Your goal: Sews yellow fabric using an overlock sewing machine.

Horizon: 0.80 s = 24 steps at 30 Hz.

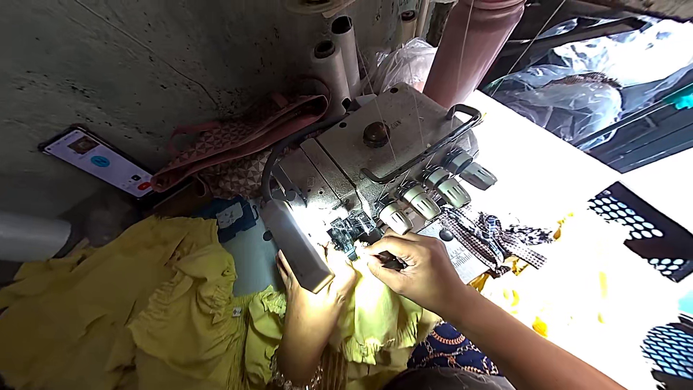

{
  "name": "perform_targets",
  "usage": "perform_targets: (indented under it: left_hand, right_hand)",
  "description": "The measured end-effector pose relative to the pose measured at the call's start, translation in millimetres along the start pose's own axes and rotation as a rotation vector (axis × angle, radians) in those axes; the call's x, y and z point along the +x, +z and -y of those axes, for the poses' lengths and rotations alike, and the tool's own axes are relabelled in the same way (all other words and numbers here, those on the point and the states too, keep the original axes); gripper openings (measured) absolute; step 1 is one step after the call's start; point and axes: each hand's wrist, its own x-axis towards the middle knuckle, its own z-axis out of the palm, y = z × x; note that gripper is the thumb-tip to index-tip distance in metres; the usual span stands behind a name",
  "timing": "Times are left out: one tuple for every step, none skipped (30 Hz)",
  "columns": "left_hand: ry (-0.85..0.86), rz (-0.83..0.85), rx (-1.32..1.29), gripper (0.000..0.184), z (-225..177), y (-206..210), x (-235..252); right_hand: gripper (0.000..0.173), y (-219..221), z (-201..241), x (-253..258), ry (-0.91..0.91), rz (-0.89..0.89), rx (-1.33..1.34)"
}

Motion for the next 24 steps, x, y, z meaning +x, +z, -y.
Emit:
perform_targets:
  left_hand:
    - [0.002, -0.005, 0.002, 0.054, 0.4, 0.4, 0.4]
    - [0.008, -0.01, -0.004, 0.052, 0.9, 1.0, 1.0]
    - [0.006, -0.014, -0.002, 0.053, 0.9, 1.3, 1.2]
    - [0.007, -0.015, -0.002, 0.055, 1.5, 1.7, 1.0]
    - [0.008, -0.01, 0.003, 0.059, 2.4, 1.9, 1.4]
    - [0.006, -0.001, 0.016, 0.062, 2.8, 1.7, 2.3]
    - [-0.001, 0.014, 0.024, 0.064, 3.0, 0.9, 3.0]
    - [-0.003, 0.027, 0.033, 0.065, 3.2, 0.2, 3.2]
    - [0.0, 0.038, 0.04, 0.065, 3.0, -0.3, 3.6]
    - [-0.003, 0.041, 0.045, 0.065, 2.7, -0.2, 4.1]
    - [-0.002, 0.04, 0.043, 0.067, 2.8, 0.3, 4.9]
    - [-0.009, 0.048, 0.027, 0.07, 2.8, 0.7, 5.7]
    - [-0.024, 0.062, 0.02, 0.073, 2.7, 0.6, 6.0]
    - [-0.027, 0.066, 0.019, 0.075, 2.6, 0.4, 6.3]
    - [-0.024, 0.062, 0.018, 0.077, 2.7, 0.3, 6.6]
    - [-0.018, 0.058, 0.015, 0.08, 3.4, 0.1, 7.1]
    - [-0.012, 0.055, 0.012, 0.082, 4.4, 0.3, 7.9]
    - [-0.001, 0.051, 0.01, 0.083, 5.7, 0.8, 8.7]
    - [0.012, 0.046, 0.011, 0.082, 6.6, 1.1, 9.4]
    - [0.021, 0.037, 0.013, 0.082, 7.3, 1.7, 9.8]
    - [0.019, 0.035, 0.014, 0.082, 7.8, 1.8, 9.9]
    - [0.013, 0.042, 0.012, 0.083, 7.6, 1.1, 10.1]
    - [0.004, 0.051, 0.006, 0.086, 7.2, 0.3, 10.1]
    - [-0.005, 0.056, -0.004, 0.088, 6.6, -0.4, 10.1]
  right_hand:
    - [0.018, 0.4, -0.2, 0.4, 0.001, -0.004, -0.005]
    - [0.018, 0.8, -0.3, 0.6, 0.003, -0.004, -0.008]
    - [0.018, 1.5, -0.3, 0.7, 0.005, -0.006, -0.011]
    - [0.018, 2.0, -0.3, 0.7, 0.006, -0.01, -0.012]
    - [0.018, 1.9, -0.6, 1.0, 0.006, -0.009, -0.01]
    - [0.018, 2.1, -1.0, 1.6, 0.006, -0.008, -0.006]
    - [0.018, 2.6, -1.2, 1.9, 0.008, -0.006, -0.002]
    - [0.018, 3.2, -1.0, 1.6, 0.014, -0.005, 0.004]
    - [0.018, 3.5, -0.8, 1.3, 0.019, -0.006, 0.005]
    - [0.019, 3.3, -0.7, 1.3, 0.022, -0.006, 0.003]
    - [0.019, 3.1, -1.1, 1.4, 0.022, -0.006, 0.007]
    - [0.018, 3.4, -1.7, 1.4, 0.023, -0.01, 0.011]
    - [0.018, 3.9, -2.1, 1.1, 0.025, -0.015, 0.015]
    - [0.018, 4.6, -2.3, 0.8, 0.028, -0.018, 0.02]
    - [0.018, 5.8, -2.2, 0.8, 0.028, -0.023, 0.022]
    - [0.018, 7.1, -2.3, 1.2, 0.026, -0.03, 0.023]
    - [0.018, 8.0, -2.5, 1.8, 0.022, -0.038, 0.02]
    - [0.019, 8.4, -2.5, 2.1, 0.022, -0.043, 0.016]
    - [0.019, 8.7, -2.5, 1.9, 0.024, -0.046, 0.014]
    - [0.02, 8.8, -2.4, 1.7, 0.026, -0.048, 0.01]
    - [0.02, 8.8, -2.3, 1.4, 0.027, -0.048, 0.007]
    - [0.02, 8.7, -2.3, 1.5, 0.026, -0.048, 0.005]
    - [0.02, 8.5, -2.6, 1.6, 0.025, -0.046, 0.005]
    - [0.021, 8.4, -3.0, 1.3, 0.024, -0.044, 0.005]
